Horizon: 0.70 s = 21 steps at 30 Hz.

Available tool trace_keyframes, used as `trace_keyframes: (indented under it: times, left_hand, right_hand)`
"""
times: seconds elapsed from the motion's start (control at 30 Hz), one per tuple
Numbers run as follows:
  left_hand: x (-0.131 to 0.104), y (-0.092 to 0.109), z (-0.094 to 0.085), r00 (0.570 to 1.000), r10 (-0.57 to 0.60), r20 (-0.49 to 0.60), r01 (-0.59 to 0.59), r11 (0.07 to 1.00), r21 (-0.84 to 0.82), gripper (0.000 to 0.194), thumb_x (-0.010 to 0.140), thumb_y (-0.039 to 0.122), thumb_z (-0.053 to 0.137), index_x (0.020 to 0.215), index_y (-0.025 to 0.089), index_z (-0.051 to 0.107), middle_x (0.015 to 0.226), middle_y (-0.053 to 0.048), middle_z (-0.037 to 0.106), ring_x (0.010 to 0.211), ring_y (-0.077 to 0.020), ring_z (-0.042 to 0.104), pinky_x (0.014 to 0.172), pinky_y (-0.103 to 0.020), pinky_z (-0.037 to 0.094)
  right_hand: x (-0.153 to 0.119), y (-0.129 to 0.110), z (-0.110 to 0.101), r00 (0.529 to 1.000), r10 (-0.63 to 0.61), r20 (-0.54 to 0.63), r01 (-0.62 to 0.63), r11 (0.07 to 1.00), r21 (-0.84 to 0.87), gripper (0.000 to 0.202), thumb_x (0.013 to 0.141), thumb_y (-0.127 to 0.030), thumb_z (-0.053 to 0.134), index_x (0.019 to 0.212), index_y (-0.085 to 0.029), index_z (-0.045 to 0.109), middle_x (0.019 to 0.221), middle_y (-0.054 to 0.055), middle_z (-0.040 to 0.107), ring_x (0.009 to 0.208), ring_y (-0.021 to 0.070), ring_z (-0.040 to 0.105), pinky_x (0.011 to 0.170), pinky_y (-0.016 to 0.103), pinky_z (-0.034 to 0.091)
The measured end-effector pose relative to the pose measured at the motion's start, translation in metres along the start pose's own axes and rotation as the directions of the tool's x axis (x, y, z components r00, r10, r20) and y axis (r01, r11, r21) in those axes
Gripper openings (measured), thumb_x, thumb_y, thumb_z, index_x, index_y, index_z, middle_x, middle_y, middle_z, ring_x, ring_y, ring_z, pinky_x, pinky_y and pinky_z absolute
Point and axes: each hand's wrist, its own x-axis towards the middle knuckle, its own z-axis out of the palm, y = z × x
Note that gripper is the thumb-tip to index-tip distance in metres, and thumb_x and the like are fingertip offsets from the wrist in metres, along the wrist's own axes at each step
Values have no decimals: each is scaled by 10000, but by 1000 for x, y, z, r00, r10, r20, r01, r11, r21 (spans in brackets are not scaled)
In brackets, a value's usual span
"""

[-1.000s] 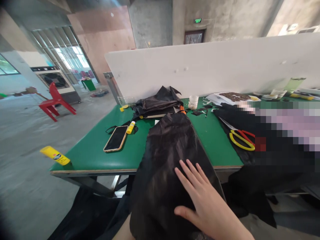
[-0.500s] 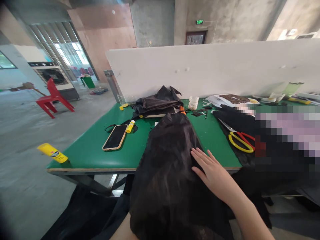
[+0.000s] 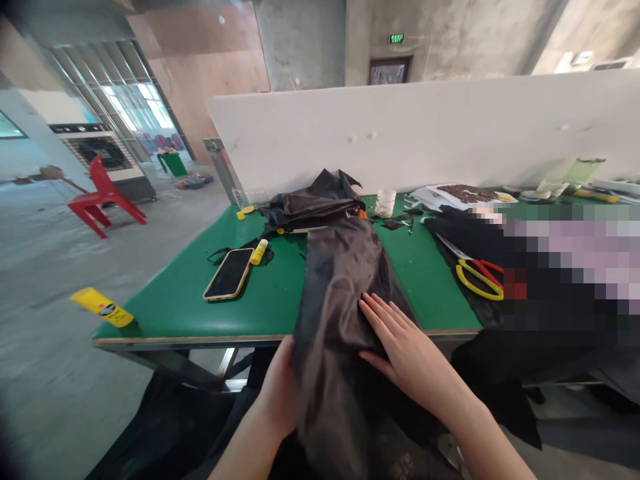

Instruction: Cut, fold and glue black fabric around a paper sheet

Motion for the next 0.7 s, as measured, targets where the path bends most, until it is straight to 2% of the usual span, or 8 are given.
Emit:
trace_keyframes:
  times: [0.07, 0.13, 0.2, 0.3, 0.4, 0.47, 0.6, 0.7]
  left_hand:
    - [-1, 5, -6, 998, -1, 60, 10, 990, -139, 576, 903, 508, 205, 899, 123, 634, 946, -121, 666, 1002, -251, 587, 986, -455, 368]
    - [-3, 11, -13, 992, 26, 127, 2, 976, -217, 656, 890, 554, 170, 950, 99, 638, 981, -148, 670, 1026, -254, 583, 1038, -465, 304]
    - [-5, 16, -18, 985, 59, 162, -30, 984, -178, 691, 894, 565, 153, 1057, 76, 614, 1062, -164, 650, 1056, -253, 572, 1061, -466, 269]
    - [-8, 19, -22, 985, 93, 145, -80, 993, -90, 667, 909, 543, 155, 1135, 80, 578, 1136, -162, 620, 1120, -249, 534, 1076, -464, 249]
    - [-8, 16, -22, 984, 113, 137, -106, 993, -53, 647, 909, 546, 167, 1153, 104, 571, 1175, -153, 600, 1156, -249, 507, 1083, -470, 239]
    - [-8, 13, -23, 983, 123, 136, -121, 992, -29, 639, 902, 558, 188, 1162, 116, 569, 1205, -146, 582, 1178, -252, 488, 1087, -475, 230]
    - [-5, 6, -28, 990, 127, 62, -128, 992, 14, 667, 842, 630, 296, 1145, 111, 587, 1223, -149, 567, 1215, -292, 443, 1077, -482, 241]
    - [-3, 2, -33, 990, 114, -77, -112, 993, 32, 649, 765, 666, 412, 1047, 129, 642, 1139, -152, 618, 1185, -349, 460, 1015, -515, 322]
  right_hand:
    - [2, 2, 2, 999, -38, -39, 39, 999, 38, 577, 865, -312, 455, 1407, -222, 279, 1403, 61, 376, 1279, 272, 350, 1057, 475, 330]
    - [4, 2, 3, 996, -50, -78, 56, 995, 85, 474, 870, -218, 386, 1340, -276, 412, 1318, 30, 489, 1207, 269, 453, 1033, 471, 365]
    - [7, 0, 2, 996, -31, -86, 41, 993, 112, 459, 856, -179, 354, 1279, -290, 494, 1257, 25, 547, 1135, 278, 522, 1005, 483, 393]
    - [15, -9, -4, 999, 20, -25, -15, 983, 183, 477, 844, -188, 367, 1304, -269, 467, 1211, 43, 583, 1062, 278, 573, 959, 462, 447]
    - [27, -23, -13, 997, 79, 12, -79, 952, 296, 495, 879, -210, 346, 1371, -269, 357, 1247, 40, 556, 1071, 236, 570, 940, 381, 478]
    - [35, -31, -19, 1000, 13, 3, -13, 951, 308, 522, 884, -227, 356, 1400, -263, 290, 1318, 41, 490, 1157, 227, 506, 989, 372, 435]
    - [50, -44, -20, 979, -199, 40, 190, 966, 174, 573, 834, -195, 433, 1393, -209, 307, 1404, 69, 377, 1258, 242, 386, 1036, 397, 367]
    - [58, -54, -12, 967, -237, 94, 236, 971, 23, 600, 789, -108, 454, 1372, -191, 341, 1444, 73, 307, 1233, 266, 405, 980, 437, 407]
